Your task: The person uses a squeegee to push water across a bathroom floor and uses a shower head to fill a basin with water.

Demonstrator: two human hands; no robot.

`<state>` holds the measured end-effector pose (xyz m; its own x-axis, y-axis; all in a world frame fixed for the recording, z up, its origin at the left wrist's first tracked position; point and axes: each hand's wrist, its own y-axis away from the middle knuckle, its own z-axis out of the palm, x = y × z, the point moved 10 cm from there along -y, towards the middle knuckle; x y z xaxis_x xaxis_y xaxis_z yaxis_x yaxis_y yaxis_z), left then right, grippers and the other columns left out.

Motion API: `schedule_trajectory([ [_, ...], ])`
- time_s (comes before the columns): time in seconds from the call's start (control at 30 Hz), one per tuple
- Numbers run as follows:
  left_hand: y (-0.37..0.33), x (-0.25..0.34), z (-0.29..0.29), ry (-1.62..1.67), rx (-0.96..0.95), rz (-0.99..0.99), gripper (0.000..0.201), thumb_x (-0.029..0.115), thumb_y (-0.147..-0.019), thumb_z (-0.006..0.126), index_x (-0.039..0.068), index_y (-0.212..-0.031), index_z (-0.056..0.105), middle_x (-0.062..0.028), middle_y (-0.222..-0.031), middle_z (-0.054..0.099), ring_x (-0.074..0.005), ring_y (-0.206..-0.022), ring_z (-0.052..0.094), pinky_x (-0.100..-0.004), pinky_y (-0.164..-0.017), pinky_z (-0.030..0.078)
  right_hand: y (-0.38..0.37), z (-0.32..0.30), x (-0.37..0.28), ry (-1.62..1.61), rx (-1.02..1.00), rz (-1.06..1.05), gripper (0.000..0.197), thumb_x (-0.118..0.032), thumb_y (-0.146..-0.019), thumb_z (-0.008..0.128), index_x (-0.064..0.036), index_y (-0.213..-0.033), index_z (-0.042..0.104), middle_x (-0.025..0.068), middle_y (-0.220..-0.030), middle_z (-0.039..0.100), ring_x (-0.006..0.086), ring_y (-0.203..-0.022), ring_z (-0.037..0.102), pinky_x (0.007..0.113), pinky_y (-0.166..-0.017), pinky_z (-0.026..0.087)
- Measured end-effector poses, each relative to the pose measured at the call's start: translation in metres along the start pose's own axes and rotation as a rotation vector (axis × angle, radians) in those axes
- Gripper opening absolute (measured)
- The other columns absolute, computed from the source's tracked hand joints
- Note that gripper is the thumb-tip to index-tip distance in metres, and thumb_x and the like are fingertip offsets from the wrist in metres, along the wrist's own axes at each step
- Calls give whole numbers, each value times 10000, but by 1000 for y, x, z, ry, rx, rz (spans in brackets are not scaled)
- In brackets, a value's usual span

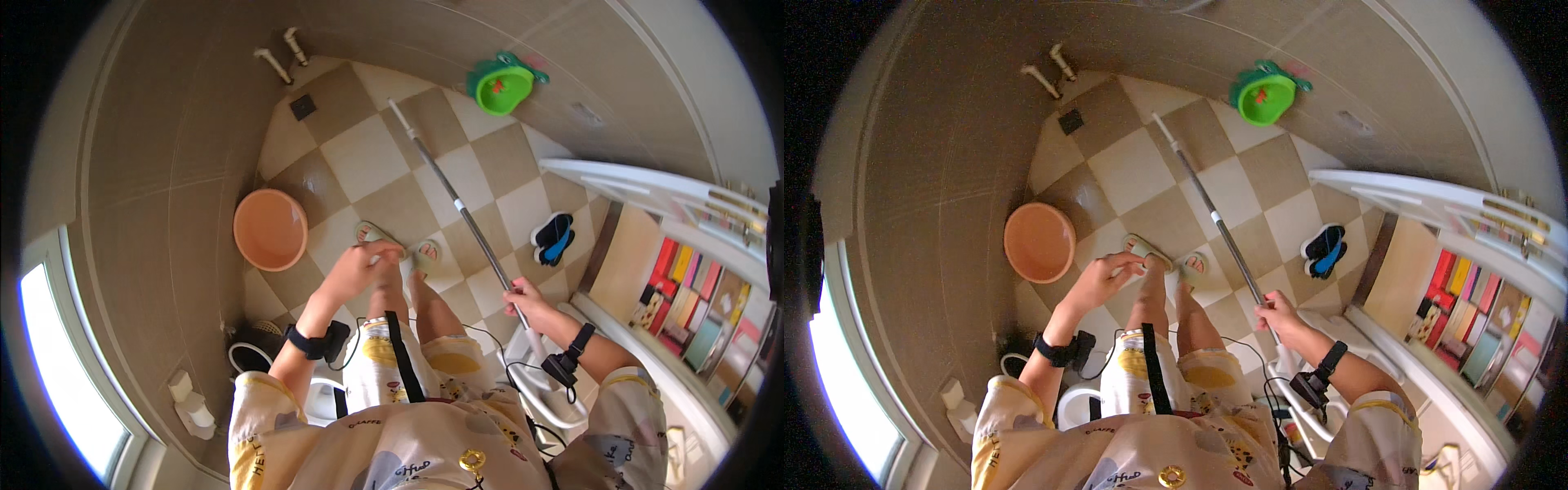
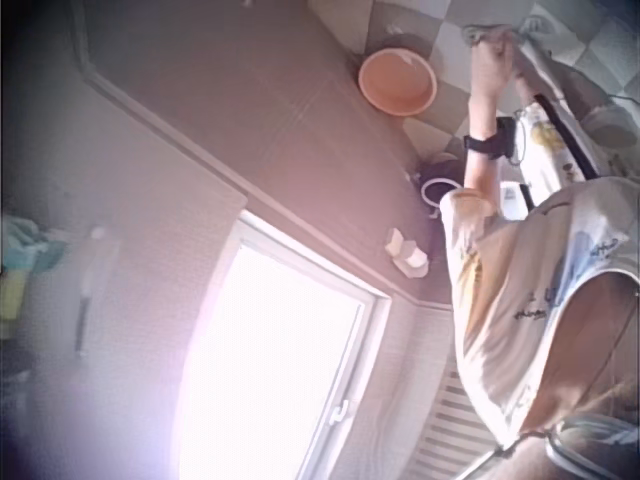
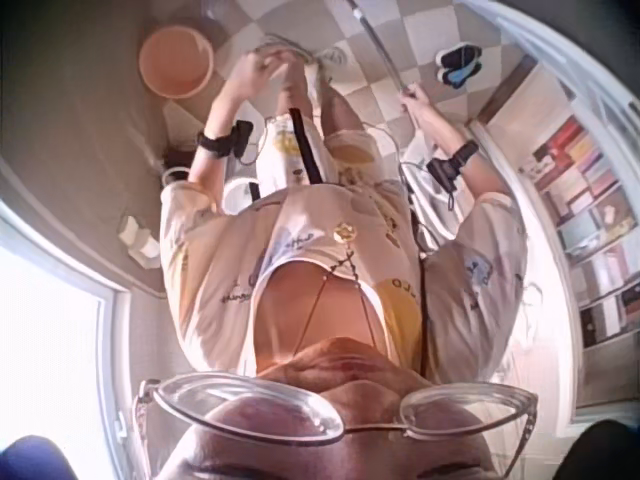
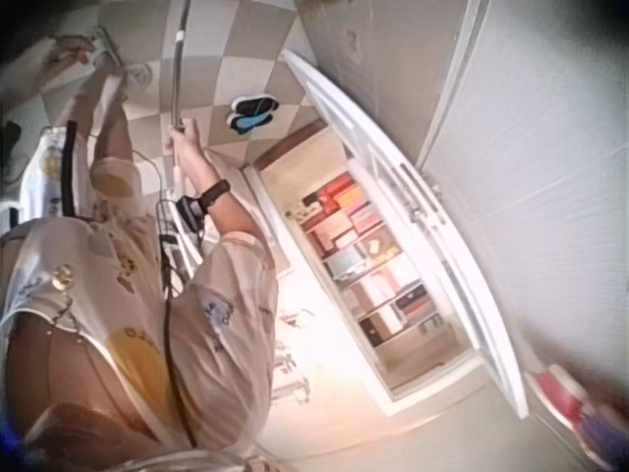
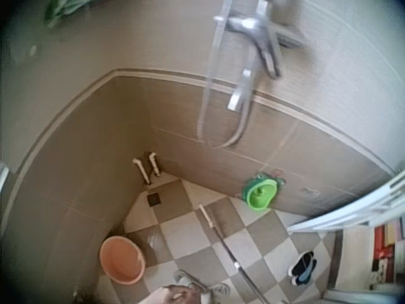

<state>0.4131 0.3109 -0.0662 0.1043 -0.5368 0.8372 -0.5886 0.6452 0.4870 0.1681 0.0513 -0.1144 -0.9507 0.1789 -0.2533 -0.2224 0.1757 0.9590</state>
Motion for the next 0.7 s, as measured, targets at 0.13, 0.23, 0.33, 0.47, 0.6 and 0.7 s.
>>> schedule_trajectory([
  [0.13, -25, 53, 95, 115, -355, 149, 234, 210, -874, 520, 45, -1019, 599, -117, -862, 660, -271, -794, 629, -335, -717, 484, 22, 37, -27, -317, -277, 55, 326, -109, -828, 620, -42, -1082, 427, 105, -947, 551, 183, -778, 570, 311, -696, 511],
  [0.23, -13, 74, 156, 70, -604, 71, 299, 286, -916, 466, 23, -1005, 577, -126, -850, 620, -254, -841, 610, -316, -704, 479, 10, 52, -50, -590, -360, -88, 344, -144, -836, 624, 16, -1061, 418, 132, -986, 556, 193, -814, 587, 305, -720, 510],
  [0.33, 2, 84, 190, -87, -773, -148, 403, 368, -935, 408, 15, -1112, 490, -128, -818, 546, -224, -841, 580, -268, -710, 454, 6, 60, -62, -720, -328, -159, 310, -190, -846, 622, 10, -985, 430, 146, -942, 563, 204, -783, 599, 315, -723, 513],
  [0.47, 17, 64, 184, 321, -675, -487, 377, 328, -930, 446, -19, -1077, 464, -46, -768, 548, -129, -736, 541, -260, -701, 444, -8, 69, -57, -836, -226, -166, 304, -227, -843, 628, -7, -926, 436, 135, -878, 576, 209, -741, 602, 310, -706, 517],
  [0.6, 43, 60, 193, 308, -759, -555, 322, 219, -923, 452, 12, -1169, 436, -18, -756, 504, -92, -684, 499, -239, -624, 430, -80, 97, -24, -1629, -378, 8, 300, -311, -840, 621, -69, -904, 455, 86, -767, 552, 176, -631, 539, 285, -549, 478],
  [0.7, 57, 36, 190, 261, -806, -602, 336, 171, -920, 451, 18, -1216, 408, -15, -758, 503, -87, -677, 501, -233, -622, 428, -102, 115, 6, -1876, -218, 79, 193, -313, -878, 546, -149, -863, 447, 25, -640, 384, 126, -532, 368, 239, -459, 352],
])
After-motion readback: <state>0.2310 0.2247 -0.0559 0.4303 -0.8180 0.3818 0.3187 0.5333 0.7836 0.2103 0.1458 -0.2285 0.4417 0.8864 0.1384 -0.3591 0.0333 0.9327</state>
